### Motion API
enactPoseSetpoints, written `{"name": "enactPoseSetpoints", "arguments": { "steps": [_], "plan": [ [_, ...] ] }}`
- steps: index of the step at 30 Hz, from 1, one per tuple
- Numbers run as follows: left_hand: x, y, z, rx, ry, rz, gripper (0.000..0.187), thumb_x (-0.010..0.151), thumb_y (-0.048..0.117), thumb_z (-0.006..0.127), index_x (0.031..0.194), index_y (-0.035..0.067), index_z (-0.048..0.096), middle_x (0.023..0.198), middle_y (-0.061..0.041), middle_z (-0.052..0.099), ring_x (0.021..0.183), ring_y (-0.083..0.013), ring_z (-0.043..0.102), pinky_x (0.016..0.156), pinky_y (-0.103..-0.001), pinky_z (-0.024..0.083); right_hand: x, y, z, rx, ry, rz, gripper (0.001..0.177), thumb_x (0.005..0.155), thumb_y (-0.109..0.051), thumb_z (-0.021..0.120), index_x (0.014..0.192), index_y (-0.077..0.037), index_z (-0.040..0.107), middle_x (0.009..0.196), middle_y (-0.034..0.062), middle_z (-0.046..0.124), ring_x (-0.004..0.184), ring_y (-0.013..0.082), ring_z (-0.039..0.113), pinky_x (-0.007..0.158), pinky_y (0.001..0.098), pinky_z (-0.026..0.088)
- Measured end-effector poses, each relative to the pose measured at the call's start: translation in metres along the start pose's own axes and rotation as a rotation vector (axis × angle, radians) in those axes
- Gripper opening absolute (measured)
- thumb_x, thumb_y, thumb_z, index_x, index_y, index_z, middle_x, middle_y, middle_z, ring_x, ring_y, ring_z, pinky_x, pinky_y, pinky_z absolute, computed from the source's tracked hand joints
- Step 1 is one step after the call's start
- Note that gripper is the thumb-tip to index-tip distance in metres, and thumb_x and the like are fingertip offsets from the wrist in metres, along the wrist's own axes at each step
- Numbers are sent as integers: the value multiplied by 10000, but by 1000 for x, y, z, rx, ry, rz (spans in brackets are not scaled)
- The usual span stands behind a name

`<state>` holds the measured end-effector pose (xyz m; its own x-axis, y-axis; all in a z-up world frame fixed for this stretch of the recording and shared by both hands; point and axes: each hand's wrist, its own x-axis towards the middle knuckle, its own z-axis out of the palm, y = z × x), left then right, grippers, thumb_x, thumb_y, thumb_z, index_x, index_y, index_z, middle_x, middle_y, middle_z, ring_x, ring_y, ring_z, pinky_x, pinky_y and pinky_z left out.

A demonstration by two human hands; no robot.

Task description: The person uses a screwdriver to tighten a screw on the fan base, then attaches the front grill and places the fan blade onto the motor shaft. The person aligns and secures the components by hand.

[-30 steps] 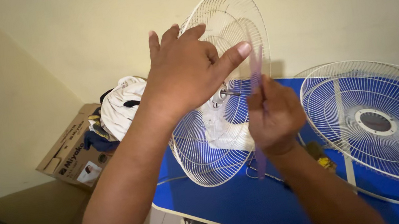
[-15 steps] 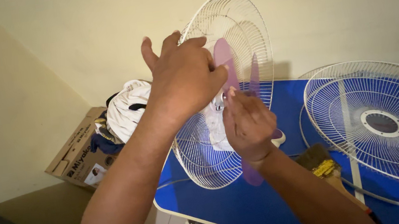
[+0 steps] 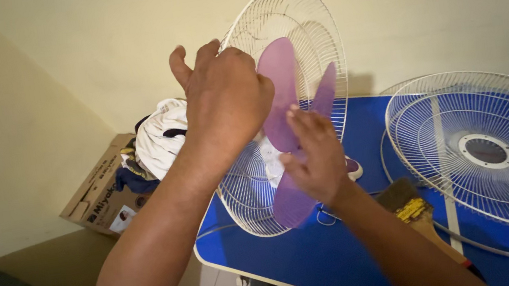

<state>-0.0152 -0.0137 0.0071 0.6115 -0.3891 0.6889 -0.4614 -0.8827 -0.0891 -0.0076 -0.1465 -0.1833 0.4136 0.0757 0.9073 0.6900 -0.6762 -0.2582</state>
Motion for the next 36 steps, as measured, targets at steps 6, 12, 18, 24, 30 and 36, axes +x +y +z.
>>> {"name": "enactPoseSetpoints", "arguments": {
  "steps": [6, 12, 18, 24, 30, 36],
  "plan": [
    [2, 2, 1, 21, -3, 0, 195, 797, 132, 643, 721, -27, 728, 830, -215, 713, 1177, -452, 590, 1082, -687, 202, -40, 37, 12, 187, 85, 246, 695, 888, -128, 724, 1484, 89, 438, 1487, 331, 477, 1406, 463, 472, 1183, 496, 397],
    [-2, 0, -2, 32, 6, 18, 200, 822, 128, 643, 715, -18, 729, 841, -209, 717, 1175, -449, 596, 1069, -671, 224, -38, 53, 21, 163, -3, 265, 866, 742, -151, 863, 1472, 45, 441, 1451, 291, 492, 1347, 444, 506, 1111, 499, 440],
    [-2, -2, -1, 81, -2, 30, 171, 828, 123, 642, 776, -8, 738, 917, -197, 729, 1169, -441, 608, 1051, -674, 268, -34, 50, 25, 383, -83, 506, 922, 721, -133, 867, 1512, -18, 407, 1353, 173, 514, 1196, 282, 609, 986, 371, 546],
    [-4, -1, -2, 50, 71, 131, 428, 814, 62, 663, 1232, -22, 621, 1339, -239, 637, 1195, -460, 594, 1012, -533, 495, -30, 55, 19, 435, -82, 502, 878, 737, -108, 869, 1500, -5, 448, 1410, 180, 449, 1220, 275, 581, 968, 359, 577],
    [-10, 6, -5, 144, 22, 132, 778, 807, 108, 720, 1531, 79, 436, 1381, -215, 565, 1218, -480, 578, 919, -498, 544, -25, 60, -1, 455, -52, 482, 839, 711, -111, 850, 1458, 14, 488, 1371, 180, 490, 1190, 266, 608, 878, 337, 598],
    [-5, 8, -13, 12, -51, 60, 841, 829, 164, 762, 1566, 60, 371, 1487, -273, 392, 1182, -454, 577, 911, -469, 557, -7, 53, -14, 355, -80, 523, 827, 691, -158, 854, 1426, 21, 519, 1370, 187, 514, 1171, 288, 608, 835, 346, 588]
  ]
}}
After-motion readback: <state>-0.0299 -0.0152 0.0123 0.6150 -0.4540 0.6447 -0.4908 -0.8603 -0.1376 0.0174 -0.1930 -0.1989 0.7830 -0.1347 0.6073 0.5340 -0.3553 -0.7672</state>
